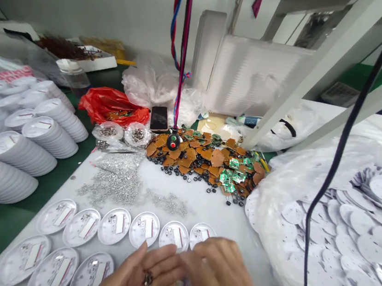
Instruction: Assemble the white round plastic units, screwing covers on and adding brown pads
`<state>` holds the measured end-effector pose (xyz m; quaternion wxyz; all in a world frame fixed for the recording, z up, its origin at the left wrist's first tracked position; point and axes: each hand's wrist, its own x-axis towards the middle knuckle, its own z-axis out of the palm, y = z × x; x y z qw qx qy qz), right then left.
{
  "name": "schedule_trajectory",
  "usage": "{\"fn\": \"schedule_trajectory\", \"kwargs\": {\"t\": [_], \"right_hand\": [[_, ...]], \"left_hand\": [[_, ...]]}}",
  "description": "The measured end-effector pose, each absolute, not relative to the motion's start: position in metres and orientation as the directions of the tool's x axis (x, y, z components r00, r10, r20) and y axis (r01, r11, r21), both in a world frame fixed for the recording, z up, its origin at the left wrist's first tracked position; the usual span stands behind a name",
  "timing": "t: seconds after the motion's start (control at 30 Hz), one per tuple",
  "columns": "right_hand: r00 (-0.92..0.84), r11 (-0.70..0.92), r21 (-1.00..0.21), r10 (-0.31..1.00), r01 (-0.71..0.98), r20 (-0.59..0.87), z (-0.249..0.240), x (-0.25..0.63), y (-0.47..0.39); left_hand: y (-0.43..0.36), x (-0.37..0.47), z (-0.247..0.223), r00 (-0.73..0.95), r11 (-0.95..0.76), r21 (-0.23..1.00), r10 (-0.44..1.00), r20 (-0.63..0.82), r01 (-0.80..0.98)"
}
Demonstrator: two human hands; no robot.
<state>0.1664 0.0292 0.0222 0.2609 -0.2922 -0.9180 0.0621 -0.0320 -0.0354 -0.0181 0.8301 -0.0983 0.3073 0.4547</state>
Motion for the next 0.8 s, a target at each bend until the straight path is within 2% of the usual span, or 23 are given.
{"fn": "schedule_trajectory", "kwargs": {"t": [0.07,0.1,0.2,0.27,0.43,0.53,0.7,0.8], "right_hand": [[-0.672,0.816,-0.297,0.578,0.497,0.463,0.012,0.145,0.015],[-0.585,0.797,-0.314,0.596,0.516,0.550,0.005,0.135,0.009],[-0.486,0.767,-0.368,0.626,0.526,0.610,-0.012,0.114,-0.001],[-0.499,0.766,-0.383,0.632,0.515,0.593,-0.012,0.115,-0.002],[-0.671,0.800,-0.397,0.596,0.450,0.441,0.008,0.145,0.006],[-0.698,0.809,-0.377,0.583,0.451,0.415,0.003,0.154,0.006],[-0.676,0.817,-0.290,0.576,0.499,0.460,-0.022,0.142,-0.006],[-0.609,0.777,-0.364,0.628,0.513,0.484,-0.014,0.137,-0.012]], "left_hand": [[-0.036,-0.030,-0.019,0.408,0.551,0.089,0.708,-0.576,-0.830],[-0.036,-0.029,-0.020,0.413,0.551,0.090,0.714,-0.565,-0.830],[-0.038,-0.026,-0.021,0.429,0.563,0.095,0.718,-0.548,-0.821],[-0.040,-0.024,-0.022,0.435,0.567,0.099,0.721,-0.539,-0.818],[-0.043,-0.025,-0.022,0.423,0.540,0.071,0.727,-0.541,-0.839],[-0.041,-0.028,-0.022,0.426,0.546,0.087,0.735,-0.528,-0.833],[-0.038,-0.029,-0.022,0.477,0.559,0.089,0.771,-0.422,-0.824],[-0.040,-0.027,-0.020,0.453,0.551,0.117,0.773,-0.443,-0.826]]}}
